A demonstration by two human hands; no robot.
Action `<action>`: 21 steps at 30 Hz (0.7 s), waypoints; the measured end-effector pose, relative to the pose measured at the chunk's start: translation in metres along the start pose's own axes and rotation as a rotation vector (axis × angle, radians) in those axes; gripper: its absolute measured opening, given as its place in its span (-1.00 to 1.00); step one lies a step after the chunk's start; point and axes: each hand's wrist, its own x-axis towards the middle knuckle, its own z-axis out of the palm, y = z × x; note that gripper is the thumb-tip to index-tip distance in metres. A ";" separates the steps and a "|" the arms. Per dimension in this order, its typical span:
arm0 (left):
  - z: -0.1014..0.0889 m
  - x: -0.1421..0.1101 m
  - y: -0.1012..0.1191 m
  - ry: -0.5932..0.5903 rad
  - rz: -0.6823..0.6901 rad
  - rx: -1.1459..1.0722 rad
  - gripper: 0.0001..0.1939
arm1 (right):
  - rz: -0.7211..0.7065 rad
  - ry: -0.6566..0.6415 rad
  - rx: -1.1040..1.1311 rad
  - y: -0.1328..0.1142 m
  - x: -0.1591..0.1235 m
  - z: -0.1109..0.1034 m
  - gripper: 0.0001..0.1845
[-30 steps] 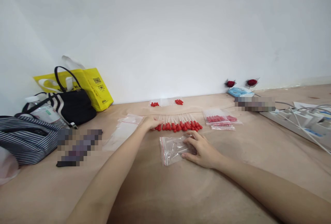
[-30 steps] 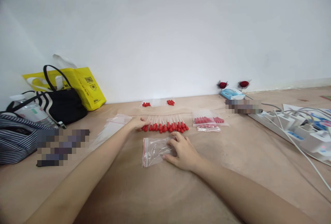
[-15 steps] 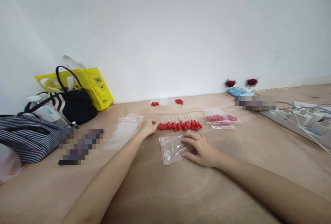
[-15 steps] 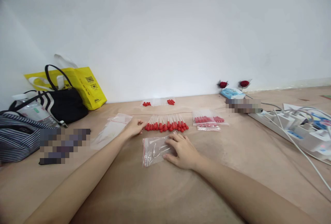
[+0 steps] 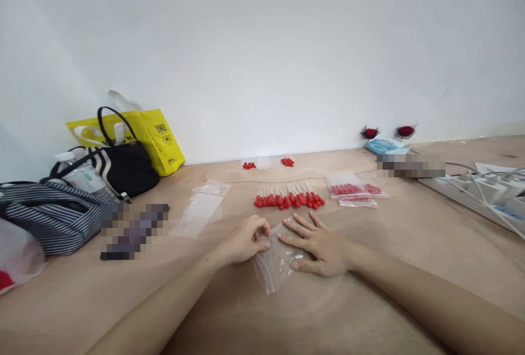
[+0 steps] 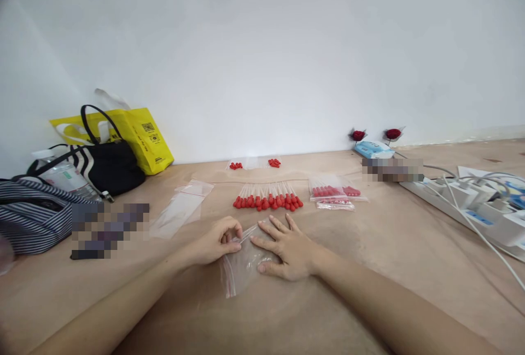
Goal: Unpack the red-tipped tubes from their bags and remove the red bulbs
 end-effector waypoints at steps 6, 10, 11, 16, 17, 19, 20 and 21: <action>-0.028 -0.004 -0.012 -0.042 -0.149 -0.142 -0.77 | -0.009 0.118 -0.034 0.000 -0.002 0.001 -0.28; -0.068 -0.022 -0.055 0.502 -0.355 0.012 -0.66 | -0.042 0.367 -0.106 0.003 0.000 -0.004 -0.52; -0.077 -0.028 -0.069 0.567 -0.421 0.052 -0.61 | -0.006 0.451 -0.143 0.006 0.000 -0.006 -0.60; -0.096 -0.050 -0.114 0.550 -0.648 0.352 -0.64 | 0.556 0.687 -0.353 0.048 -0.004 -0.026 -0.68; -0.095 -0.050 -0.115 0.529 -0.656 0.410 -0.66 | 0.693 0.686 -0.368 0.059 -0.007 -0.031 -0.68; -0.090 -0.048 -0.112 0.562 -0.650 0.498 -0.67 | 0.928 0.629 -0.369 0.083 -0.012 -0.038 -0.64; -0.087 -0.046 -0.108 0.621 -0.632 0.533 -0.67 | 1.034 0.601 -0.369 0.094 -0.015 -0.042 -0.58; -0.083 -0.043 -0.103 0.693 -0.597 0.572 -0.68 | 1.125 0.571 -0.360 0.104 -0.018 -0.045 -0.49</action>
